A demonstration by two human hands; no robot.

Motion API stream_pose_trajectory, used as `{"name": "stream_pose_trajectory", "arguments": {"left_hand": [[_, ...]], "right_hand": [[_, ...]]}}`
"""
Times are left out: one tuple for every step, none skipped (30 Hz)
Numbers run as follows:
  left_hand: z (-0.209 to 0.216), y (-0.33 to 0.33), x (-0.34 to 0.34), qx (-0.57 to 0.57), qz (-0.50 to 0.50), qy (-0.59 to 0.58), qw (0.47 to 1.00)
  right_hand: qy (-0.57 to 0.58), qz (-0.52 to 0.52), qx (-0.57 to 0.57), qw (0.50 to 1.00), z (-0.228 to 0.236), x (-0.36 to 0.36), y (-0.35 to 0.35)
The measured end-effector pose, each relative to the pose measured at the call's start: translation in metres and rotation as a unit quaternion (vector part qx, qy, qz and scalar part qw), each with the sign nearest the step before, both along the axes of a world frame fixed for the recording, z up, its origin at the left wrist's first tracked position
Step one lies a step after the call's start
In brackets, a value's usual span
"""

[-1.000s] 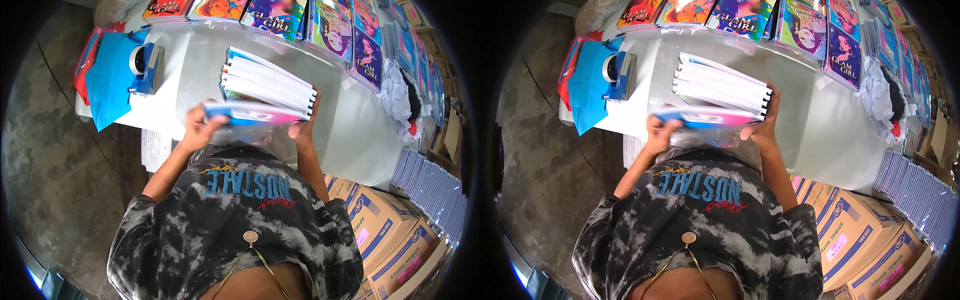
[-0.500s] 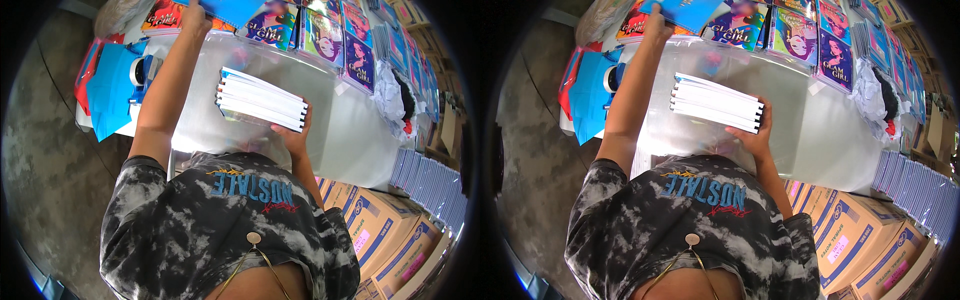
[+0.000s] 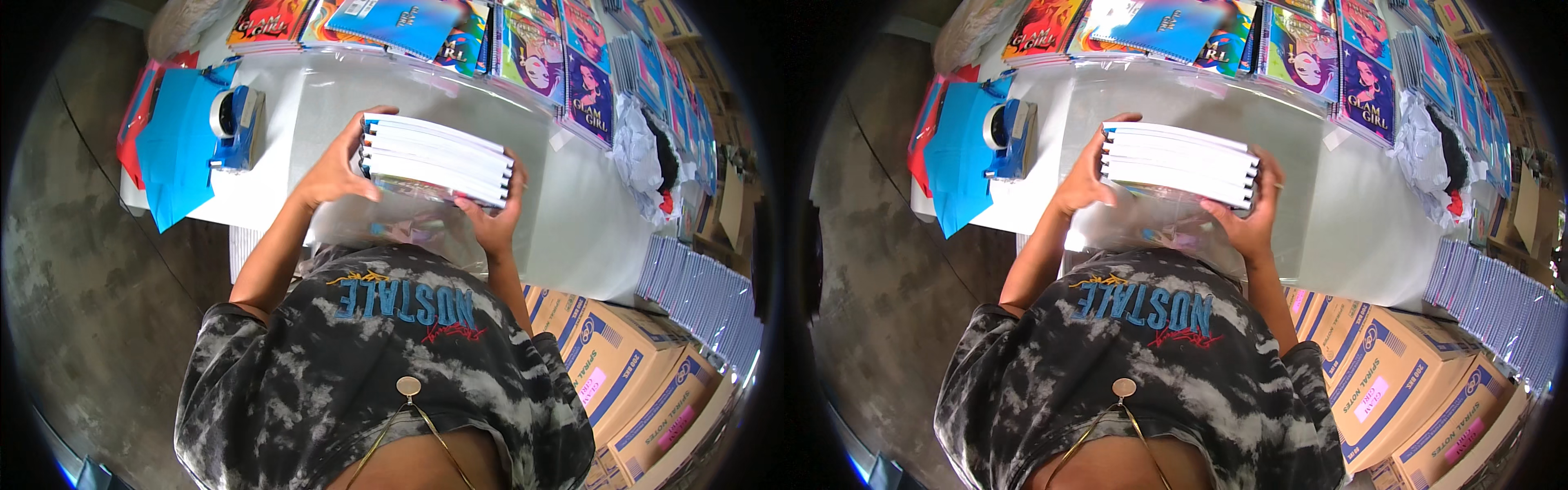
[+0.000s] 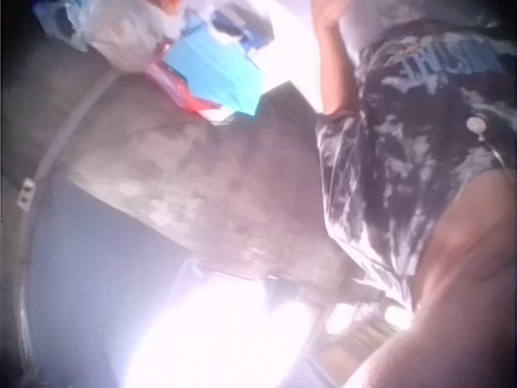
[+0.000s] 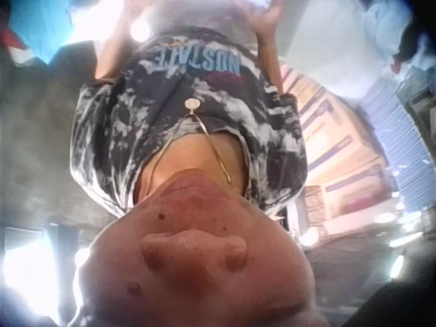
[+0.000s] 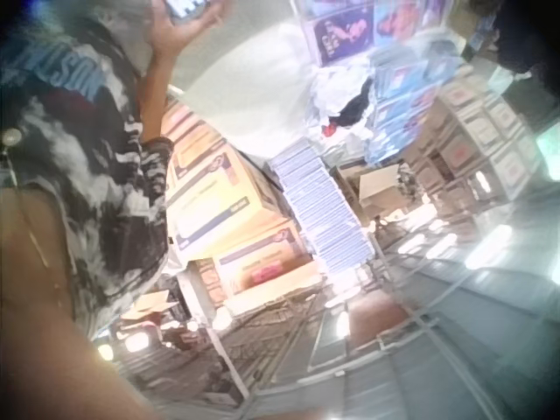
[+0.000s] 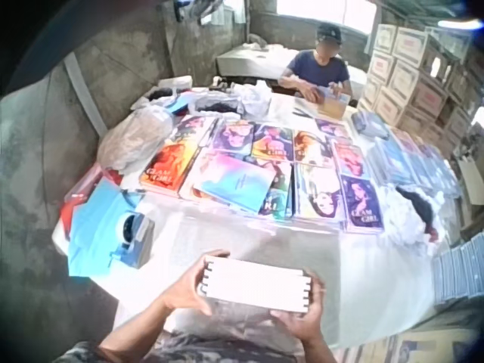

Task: The person places spiral-bound notebooks into clear plastic sleeves, seals them with tape, and stacks the packaged items on the table. The person repeats this process for multiple notebooks, handling them one at a time.

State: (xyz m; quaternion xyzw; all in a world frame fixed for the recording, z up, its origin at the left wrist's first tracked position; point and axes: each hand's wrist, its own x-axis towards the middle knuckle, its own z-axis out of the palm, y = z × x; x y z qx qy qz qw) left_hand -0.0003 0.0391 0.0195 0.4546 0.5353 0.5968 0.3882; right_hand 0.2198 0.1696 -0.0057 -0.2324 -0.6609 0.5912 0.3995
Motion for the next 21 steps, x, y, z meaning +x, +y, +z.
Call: {"name": "stream_pose_trajectory", "arguments": {"left_hand": [[0.001,-0.004,0.006,-0.045,0.02,-0.014,0.999],[0.0,-0.005,0.013,-0.086,0.034,-0.031,0.995],[-0.001,-0.004,0.018,-0.128,0.046,-0.047,0.99],[-0.003,-0.002,0.021,-0.117,0.048,-0.061,0.99],[-0.004,-0.003,0.019,-0.107,0.051,-0.072,0.99],[-0.006,-0.004,0.017,-0.097,0.053,-0.083,0.99],[-0.012,-0.005,0.015,-0.09,0.046,-0.074,0.992],[-0.018,-0.003,0.014,-0.074,0.046,-0.077,0.993],[-0.024,-0.001,0.015,-0.059,0.046,-0.081,0.994],[-0.029,0.003,0.015,-0.044,0.046,-0.086,0.994],[-0.032,0.004,0.014,-0.039,0.043,-0.104,0.993],[-0.035,0.006,0.013,-0.033,0.04,-0.123,0.991],[-0.038,0.007,0.012,-0.027,0.037,-0.142,0.989],[-0.038,0.008,0.011,-0.045,0.035,-0.136,0.989],[-0.037,0.008,0.01,-0.062,0.034,-0.129,0.989],[-0.037,0.008,0.009,-0.078,0.034,-0.123,0.989],[-0.037,0.007,0.008,-0.074,0.031,-0.124,0.989],[-0.037,0.007,0.008,-0.07,0.028,-0.125,0.989],[-0.038,0.007,0.008,-0.066,0.026,-0.126,0.99],[-0.039,0.008,0.008,-0.063,0.025,-0.128,0.989],[-0.04,0.009,0.009,-0.059,0.025,-0.131,0.989]], "right_hand": [[-0.015,-0.037,0.017,0.999,-0.011,0.008,0.001],[-0.032,-0.079,0.037,0.996,-0.017,0.015,0.0],[-0.055,-0.061,0.004,0.997,-0.022,0.023,-0.002],[-0.067,-0.05,0.006,0.997,-0.026,0.03,-0.001],[-0.076,-0.037,0.007,0.996,-0.022,0.031,-0.004],[-0.085,-0.026,0.009,0.996,-0.017,0.031,-0.008],[-0.1,-0.05,0.046,0.993,-0.011,0.032,-0.012],[-0.098,-0.06,0.062,0.991,-0.017,0.037,-0.009],[-0.096,-0.071,0.078,0.99,-0.027,0.045,-0.008],[-0.094,-0.083,0.094,0.988,-0.033,0.052,-0.005],[-0.105,-0.087,0.04,0.99,-0.033,0.055,-0.009],[-0.114,-0.092,-0.015,0.989,-0.031,0.058,-0.014],[-0.123,-0.096,-0.07,0.985,-0.03,0.06,-0.017],[-0.11,-0.074,-0.238,0.962,-0.027,0.058,-0.018],[-0.092,-0.048,-0.399,0.911,-0.021,0.055,-0.017],[-0.069,-0.02,-0.547,0.834,-0.017,0.051,-0.015],[-0.058,0.015,-0.605,0.794,-0.015,0.045,-0.014],[-0.046,0.052,-0.658,0.75,-0.014,0.037,-0.014],[-0.034,0.089,-0.707,0.7,-0.014,0.031,-0.014],[0.021,0.107,-0.722,0.683,-0.015,0.028,-0.015],[0.076,0.125,-0.734,0.664,-0.016,0.026,-0.015]]}}
